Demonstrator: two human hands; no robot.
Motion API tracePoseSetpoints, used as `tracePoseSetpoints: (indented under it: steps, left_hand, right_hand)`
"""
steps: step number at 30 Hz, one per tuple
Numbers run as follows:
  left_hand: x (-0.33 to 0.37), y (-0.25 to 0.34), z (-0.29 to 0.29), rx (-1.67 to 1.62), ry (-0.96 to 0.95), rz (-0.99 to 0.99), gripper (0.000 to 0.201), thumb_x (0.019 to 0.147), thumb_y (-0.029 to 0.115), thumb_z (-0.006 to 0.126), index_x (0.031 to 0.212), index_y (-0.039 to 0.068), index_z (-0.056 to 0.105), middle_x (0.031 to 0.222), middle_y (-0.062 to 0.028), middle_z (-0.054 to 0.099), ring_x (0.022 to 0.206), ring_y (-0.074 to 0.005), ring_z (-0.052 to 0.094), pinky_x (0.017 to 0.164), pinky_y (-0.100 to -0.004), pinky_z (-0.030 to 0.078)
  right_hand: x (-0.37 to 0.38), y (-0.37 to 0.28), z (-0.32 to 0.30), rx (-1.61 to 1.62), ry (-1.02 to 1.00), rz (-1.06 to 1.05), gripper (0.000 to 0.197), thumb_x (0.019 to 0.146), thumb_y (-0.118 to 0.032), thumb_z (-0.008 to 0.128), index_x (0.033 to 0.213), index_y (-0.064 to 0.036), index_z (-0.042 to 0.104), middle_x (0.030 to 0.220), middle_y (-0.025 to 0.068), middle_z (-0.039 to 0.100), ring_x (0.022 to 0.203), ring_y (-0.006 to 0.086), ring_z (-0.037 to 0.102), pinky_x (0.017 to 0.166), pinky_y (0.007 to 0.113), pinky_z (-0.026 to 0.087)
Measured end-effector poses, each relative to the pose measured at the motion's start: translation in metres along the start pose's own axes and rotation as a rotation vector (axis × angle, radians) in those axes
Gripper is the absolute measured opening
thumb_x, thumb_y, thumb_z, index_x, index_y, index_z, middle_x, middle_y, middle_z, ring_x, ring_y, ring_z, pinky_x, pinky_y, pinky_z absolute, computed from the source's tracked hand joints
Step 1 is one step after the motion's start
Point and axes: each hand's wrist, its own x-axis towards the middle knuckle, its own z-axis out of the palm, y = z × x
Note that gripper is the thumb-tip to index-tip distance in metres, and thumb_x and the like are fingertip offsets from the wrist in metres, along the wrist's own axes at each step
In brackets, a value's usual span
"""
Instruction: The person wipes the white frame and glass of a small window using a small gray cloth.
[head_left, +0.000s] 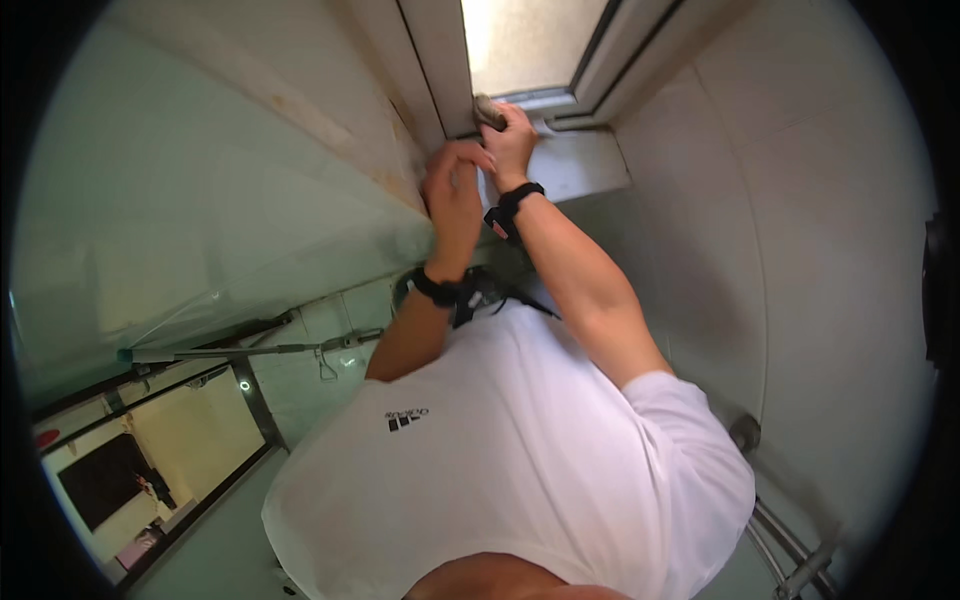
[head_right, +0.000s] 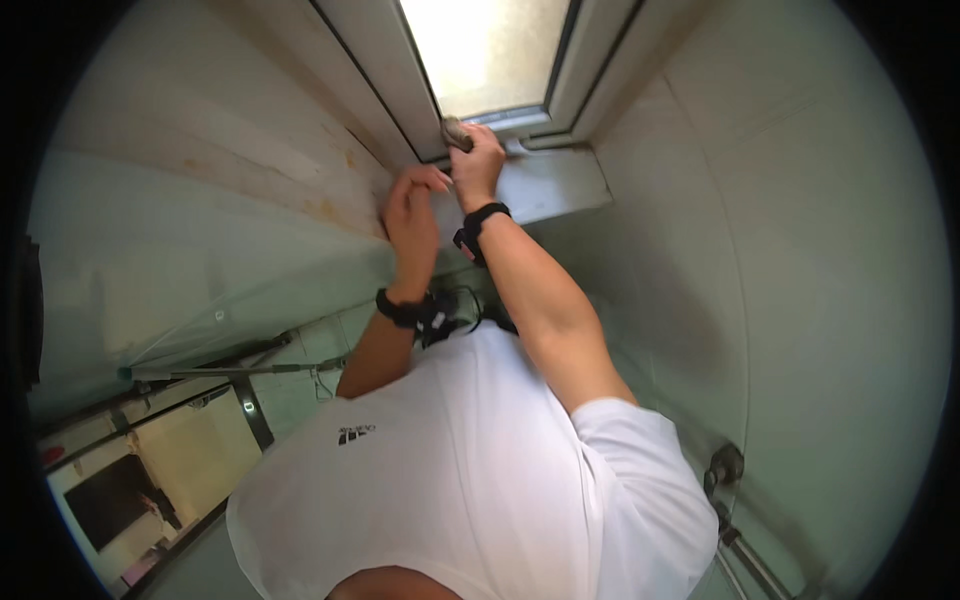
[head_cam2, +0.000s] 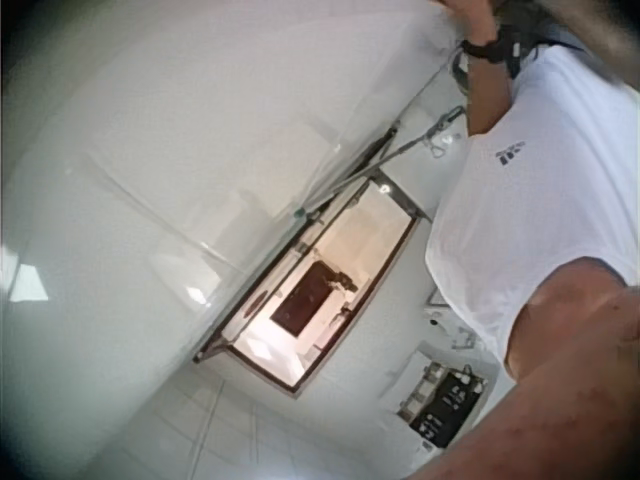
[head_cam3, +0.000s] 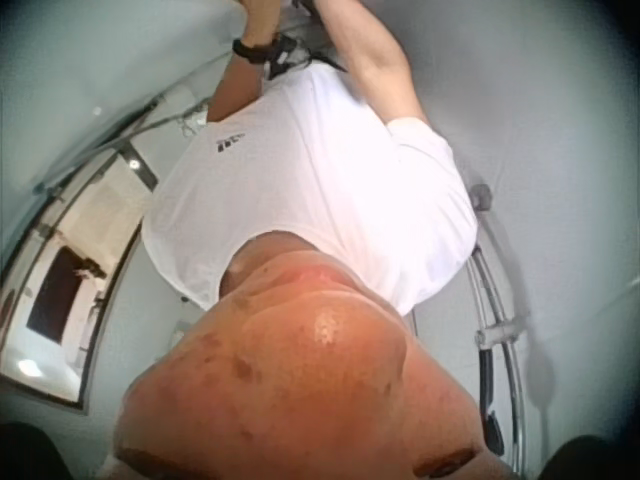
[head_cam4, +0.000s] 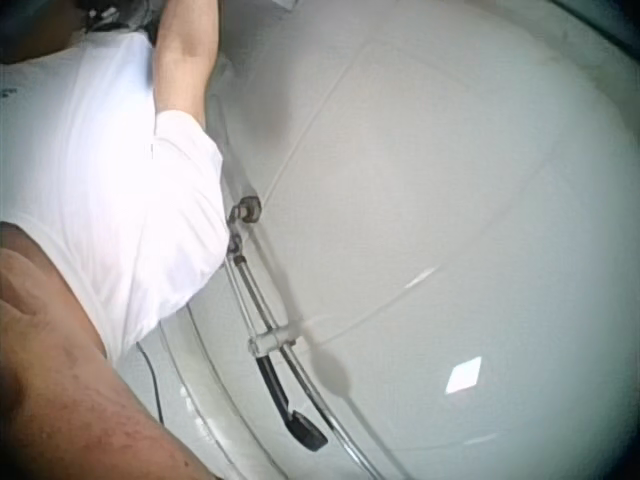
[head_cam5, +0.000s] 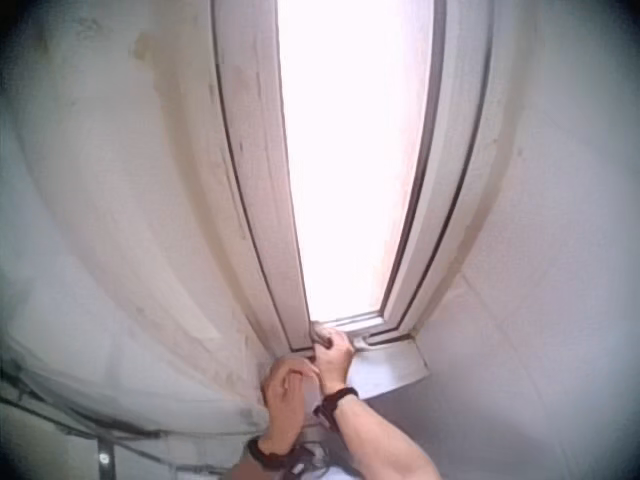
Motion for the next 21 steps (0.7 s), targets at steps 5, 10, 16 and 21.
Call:
tracePoseSetpoints:
  steps: [5,10,16,21]
  left_hand:
    - [0.000,-0.005,-0.007,0.050,-0.002,0.054,0.019,0.095,-0.006,0.048,0.083,0.000,0.061,0.095,-0.0093,0.068,0.093,-0.0194,0.064,0.090,-0.0297,0.049]
    - [0.004,-0.010,-0.005,0.090,-0.029,0.094,0.019,0.094,-0.008,0.048,0.083,0.001,0.060,0.096,-0.0097,0.068,0.092,-0.0198,0.065,0.089,-0.0298,0.050]
    - [0.007,-0.010,-0.006,0.060,-0.013,0.032,0.018,0.094,-0.008,0.048,0.083,0.001,0.060,0.097,-0.0097,0.068,0.094,-0.0196,0.065,0.089,-0.0296,0.050]
    - [0.010,-0.006,-0.006,0.079,-0.003,0.026,0.017,0.094,-0.008,0.050,0.083,0.001,0.061,0.096,-0.0095,0.068,0.094,-0.0209,0.066,0.090,-0.0308,0.049]
  right_hand:
    - [0.032,-0.016,-0.027,-0.012,0.120,-0.028,0.028,0.076,0.002,0.077,0.103,-0.0021,0.072,0.102,0.0153,0.072,0.096,0.0365,0.070,0.089,0.042,0.056]
    - [0.042,-0.024,-0.024,-0.018,0.298,-0.071,0.031,0.073,0.006,0.080,0.102,0.0002,0.070,0.105,0.0136,0.069,0.099,0.0350,0.067,0.091,0.042,0.055]
    - [0.002,0.002,0.003,-0.178,-0.041,-0.182,0.026,0.074,0.006,0.070,0.093,-0.0094,0.077,0.099,0.0064,0.065,0.100,0.0338,0.058,0.090,0.044,0.051]
    - [0.033,-0.016,-0.043,0.006,-0.158,-0.022,0.026,0.075,-0.001,0.075,0.101,-0.0022,0.076,0.101,0.0137,0.069,0.098,0.0352,0.068,0.090,0.041,0.055]
